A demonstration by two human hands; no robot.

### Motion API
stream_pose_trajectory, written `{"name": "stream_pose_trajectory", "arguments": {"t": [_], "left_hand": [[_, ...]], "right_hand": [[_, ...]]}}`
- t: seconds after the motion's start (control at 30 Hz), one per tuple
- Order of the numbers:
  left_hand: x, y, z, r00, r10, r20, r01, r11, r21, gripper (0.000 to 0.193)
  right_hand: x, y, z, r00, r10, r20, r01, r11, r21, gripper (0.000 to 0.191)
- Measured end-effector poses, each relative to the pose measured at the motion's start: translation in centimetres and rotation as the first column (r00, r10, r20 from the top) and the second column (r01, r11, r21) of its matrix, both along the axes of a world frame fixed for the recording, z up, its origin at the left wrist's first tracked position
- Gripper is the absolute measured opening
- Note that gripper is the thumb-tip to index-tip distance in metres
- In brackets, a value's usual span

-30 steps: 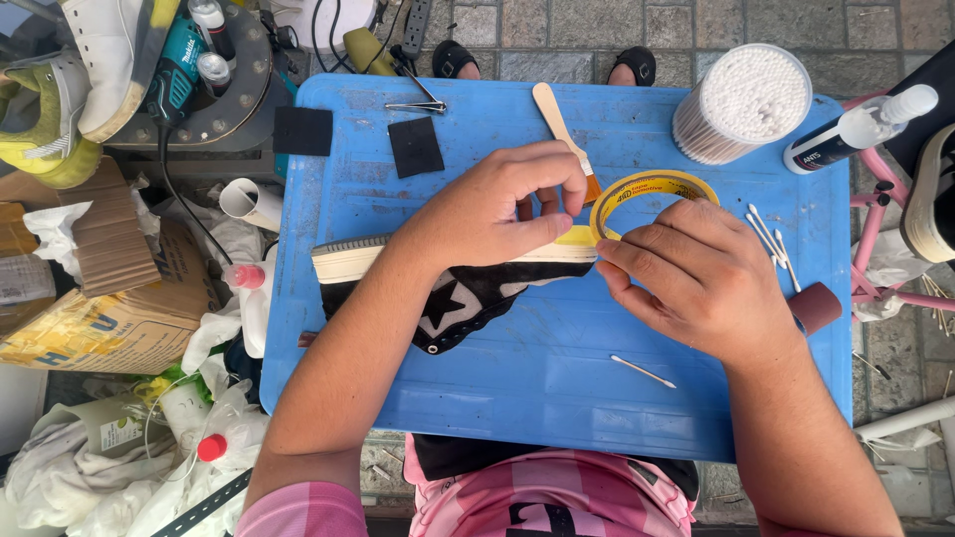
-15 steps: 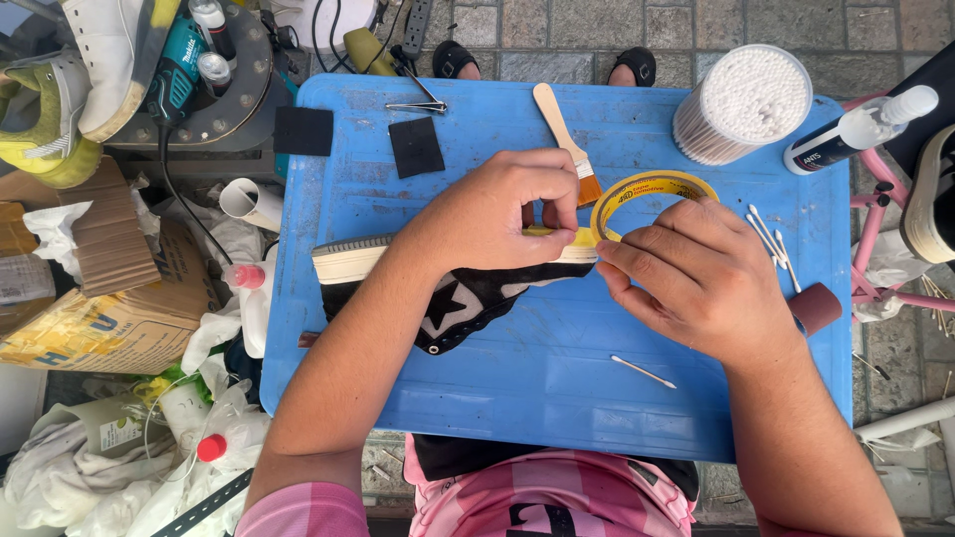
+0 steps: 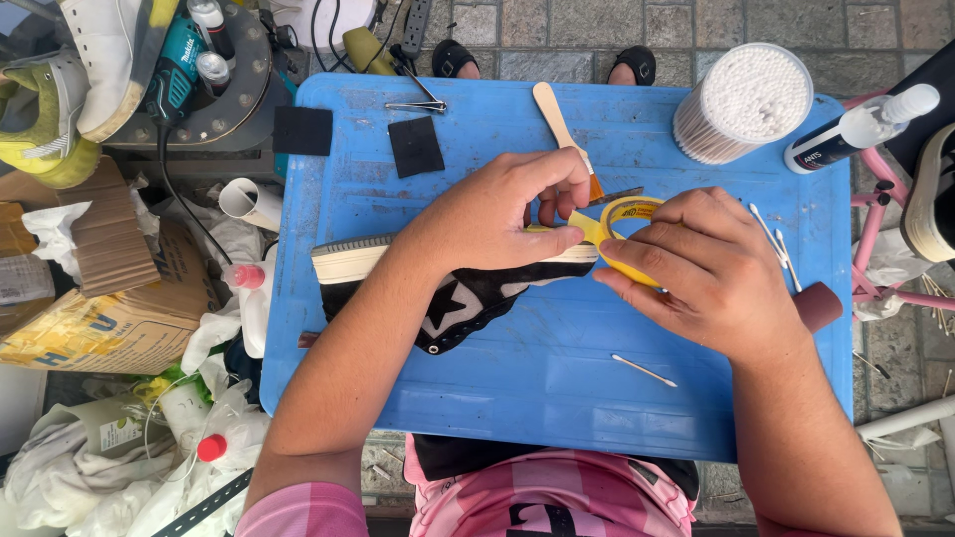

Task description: The person applies yellow masking tape to the white rubber sole of a black sneaker. They tear off strips of tape and carefully press them along the sole's edge, smoothing each piece to ensure adhesion.

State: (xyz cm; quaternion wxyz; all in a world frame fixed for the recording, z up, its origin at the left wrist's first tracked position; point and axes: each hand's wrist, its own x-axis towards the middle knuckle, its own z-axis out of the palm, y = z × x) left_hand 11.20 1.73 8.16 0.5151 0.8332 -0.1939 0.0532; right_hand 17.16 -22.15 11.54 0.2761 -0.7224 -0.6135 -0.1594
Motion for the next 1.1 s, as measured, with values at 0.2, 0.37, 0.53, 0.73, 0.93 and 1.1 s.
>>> {"name": "stream_pose_trajectory", "arguments": {"t": [0.2,0.37,0.53,0.73,0.93,1.1], "left_hand": [[0.0,0.4,0.1,0.999,-0.024,-0.023,0.023,0.997,-0.067,0.024],[-0.2,0.4,0.2,1.000,-0.009,-0.009,0.009,0.999,-0.053,0.021],[-0.4,0.3,0.4,0.995,0.012,0.098,-0.005,0.997,-0.073,0.031],[-0.1,-0.3,0.1,0.976,0.217,0.025,-0.213,0.972,-0.100,0.015],[1.2,0.5,0.1,0.954,0.295,0.060,-0.296,0.955,0.027,0.020],[4.4,0.7,-0.1,0.921,0.387,-0.047,-0.355,0.881,0.314,0.022]], "right_hand": [[0.0,0.1,0.3,1.000,0.025,0.000,-0.025,0.999,-0.022,0.026],[0.2,-0.2,0.1,0.999,0.016,-0.037,-0.016,1.000,0.002,0.025],[0.3,-0.5,-0.5,0.998,-0.004,-0.061,0.005,1.000,0.027,0.026],[0.8,0.3,-1.7,0.984,-0.092,-0.150,0.112,0.985,0.131,0.027],[2.9,0.6,-3.1,0.925,-0.031,-0.380,0.063,0.995,0.072,0.025],[4.4,1.6,-5.1,0.925,-0.032,-0.378,0.064,0.995,0.074,0.025]]}}
